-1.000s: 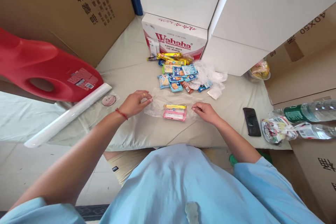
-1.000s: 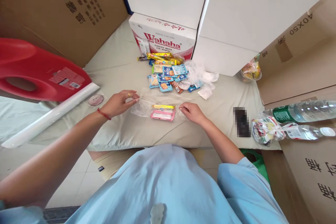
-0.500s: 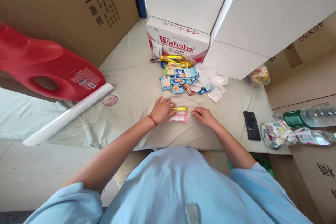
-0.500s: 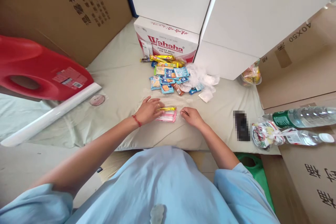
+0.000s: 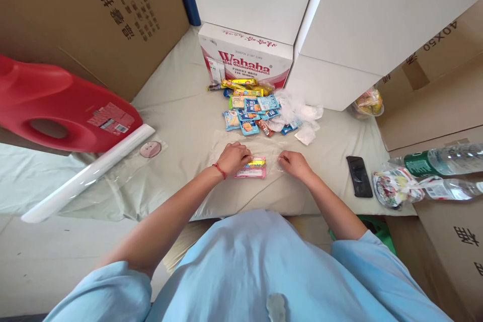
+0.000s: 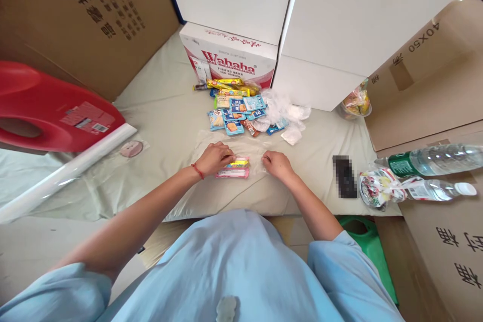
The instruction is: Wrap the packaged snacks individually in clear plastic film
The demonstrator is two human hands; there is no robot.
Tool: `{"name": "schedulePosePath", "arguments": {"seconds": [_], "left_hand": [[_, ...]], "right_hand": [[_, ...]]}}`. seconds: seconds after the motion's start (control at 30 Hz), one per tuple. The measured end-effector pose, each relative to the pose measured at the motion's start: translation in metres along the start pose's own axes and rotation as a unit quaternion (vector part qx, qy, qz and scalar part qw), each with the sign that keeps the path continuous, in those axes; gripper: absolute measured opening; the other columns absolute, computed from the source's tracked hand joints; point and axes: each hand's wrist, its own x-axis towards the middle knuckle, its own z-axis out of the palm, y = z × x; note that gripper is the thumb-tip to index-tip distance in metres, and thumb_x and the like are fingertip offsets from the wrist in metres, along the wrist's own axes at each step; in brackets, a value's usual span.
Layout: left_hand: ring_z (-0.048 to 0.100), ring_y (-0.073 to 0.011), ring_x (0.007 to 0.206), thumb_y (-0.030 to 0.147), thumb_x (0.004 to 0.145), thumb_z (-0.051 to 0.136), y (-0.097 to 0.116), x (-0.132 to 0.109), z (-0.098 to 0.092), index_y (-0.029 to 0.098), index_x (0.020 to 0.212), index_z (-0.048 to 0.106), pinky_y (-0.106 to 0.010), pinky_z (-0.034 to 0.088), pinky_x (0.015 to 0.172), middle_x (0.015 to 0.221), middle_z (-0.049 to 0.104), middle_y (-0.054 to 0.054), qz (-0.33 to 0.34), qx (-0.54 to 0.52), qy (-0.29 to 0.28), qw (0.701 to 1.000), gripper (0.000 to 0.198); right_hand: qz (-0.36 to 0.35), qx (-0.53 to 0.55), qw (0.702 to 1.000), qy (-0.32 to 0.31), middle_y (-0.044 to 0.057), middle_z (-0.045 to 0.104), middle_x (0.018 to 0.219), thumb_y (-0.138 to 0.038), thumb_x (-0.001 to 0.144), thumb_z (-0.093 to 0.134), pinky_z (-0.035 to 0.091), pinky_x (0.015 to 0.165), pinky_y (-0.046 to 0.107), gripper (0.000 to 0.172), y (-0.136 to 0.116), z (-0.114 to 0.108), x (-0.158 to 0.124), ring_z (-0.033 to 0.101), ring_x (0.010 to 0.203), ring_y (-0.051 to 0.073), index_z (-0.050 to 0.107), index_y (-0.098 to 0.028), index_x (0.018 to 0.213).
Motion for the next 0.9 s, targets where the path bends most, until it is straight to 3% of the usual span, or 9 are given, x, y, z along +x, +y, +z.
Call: {"name": "schedulePosePath", "arguments": {"seconds": [0.17, 0.27, 0.33, 0.43, 0.53, 0.63, 0.73, 0.83, 0.9], "left_hand": [[0.056, -0.031, 0.106, 0.036, 0.094, 0.062, 0.013, -0.002, -0.005, 0.022, 0.088, 0.08, -0.043, 0.04, 0.086, 0.098, 0.072, -0.011, -0.034, 0.031, 0.036, 0.998, 0.024], [0.054, -0.0328, 0.111, 0.03, 0.091, 0.063, 0.029, -0.006, -0.008, 0.021, 0.08, 0.079, -0.048, 0.04, 0.09, 0.102, 0.069, -0.013, -0.044, 0.077, 0.084, 0.993, 0.021], [0.054, -0.0334, 0.114, 0.025, 0.091, 0.062, 0.039, -0.009, -0.008, 0.021, 0.078, 0.078, -0.05, 0.041, 0.095, 0.105, 0.069, -0.014, -0.05, 0.09, 0.104, 0.989, 0.021], [0.049, -0.0361, 0.135, 0.024, 0.088, 0.065, 0.046, -0.015, -0.005, 0.024, 0.1, 0.08, -0.057, 0.036, 0.111, 0.128, 0.067, -0.014, -0.094, 0.086, 0.148, 0.981, 0.019], [0.026, -0.0395, 0.158, 0.03, 0.082, 0.075, 0.044, -0.019, 0.002, 0.027, 0.14, 0.065, -0.064, 0.017, 0.126, 0.16, 0.048, -0.015, -0.165, 0.07, 0.195, 0.964, 0.059], [0.01, -0.0406, 0.164, 0.037, 0.079, 0.079, 0.04, -0.02, 0.006, 0.03, 0.159, 0.045, -0.069, 0.007, 0.127, 0.173, 0.027, -0.015, -0.207, 0.045, 0.201, 0.956, 0.086], [0.004, -0.0411, 0.164, 0.04, 0.08, 0.079, 0.038, -0.02, 0.007, 0.032, 0.164, 0.036, -0.071, 0.004, 0.127, 0.177, 0.016, -0.014, -0.217, 0.031, 0.203, 0.954, 0.095], [0.004, -0.0422, 0.164, 0.04, 0.081, 0.077, 0.039, -0.021, 0.007, 0.031, 0.165, 0.032, -0.072, 0.002, 0.126, 0.177, 0.015, -0.015, -0.219, 0.024, 0.205, 0.954, 0.096], [0.006, -0.0421, 0.164, 0.036, 0.082, 0.073, 0.037, -0.022, 0.007, 0.03, 0.165, 0.033, -0.074, 0.001, 0.125, 0.173, 0.028, -0.016, -0.209, 0.02, 0.205, 0.956, 0.093]], "right_hand": [[-0.069, -0.131, 0.984, 0.096, 0.013, 0.071, 0.111, -0.025, 0.102, 0.049, 0.045, 0.084, 0.033, 0.027, -0.033, -0.023, 0.029, 0.062, 0.105, 0.026, 0.073, -0.018, 0.113], [-0.133, -0.172, 0.975, 0.05, 0.014, 0.07, 0.121, -0.028, 0.102, 0.054, 0.048, 0.095, 0.037, 0.026, -0.062, -0.017, 0.055, 0.058, 0.12, 0.029, 0.072, -0.018, 0.117], [-0.131, -0.197, 0.972, 0.004, 0.016, 0.066, 0.132, -0.032, 0.098, 0.063, 0.048, 0.1, 0.039, 0.029, -0.075, -0.006, 0.071, 0.055, 0.128, 0.031, 0.071, -0.018, 0.123], [-0.099, -0.205, 0.973, -0.04, 0.017, 0.067, 0.134, -0.032, 0.092, 0.072, 0.049, 0.099, 0.037, 0.04, -0.085, 0.01, 0.086, 0.059, 0.127, 0.032, 0.068, -0.017, 0.129], [-0.09, -0.195, 0.975, -0.057, 0.015, 0.074, 0.119, -0.025, 0.093, 0.067, 0.05, 0.091, 0.035, 0.033, -0.086, 0.014, 0.091, 0.068, 0.111, 0.029, 0.07, -0.017, 0.125], [-0.119, -0.183, 0.973, -0.071, 0.011, 0.075, 0.114, -0.022, 0.096, 0.062, 0.047, 0.095, 0.032, 0.023, -0.086, 0.005, 0.088, 0.067, 0.11, 0.025, 0.075, -0.019, 0.115], [-0.191, -0.167, 0.966, -0.045, 0.011, 0.069, 0.121, -0.022, 0.096, 0.063, 0.042, 0.102, 0.032, 0.019, -0.087, -0.007, 0.072, 0.06, 0.118, 0.024, 0.076, -0.018, 0.109], [-0.253, -0.153, 0.954, -0.058, 0.01, 0.065, 0.116, -0.02, 0.098, 0.059, 0.043, 0.086, 0.028, 0.016, -0.085, -0.007, 0.042, 0.061, 0.101, 0.021, 0.072, -0.017, 0.105], [-0.264, -0.161, 0.946, -0.095, 0.007, 0.064, 0.109, -0.019, 0.1, 0.053, 0.039, 0.073, 0.027, 0.018, -0.082, 0.002, 0.021, 0.059, 0.087, 0.018, 0.069, -0.019, 0.109]]}}
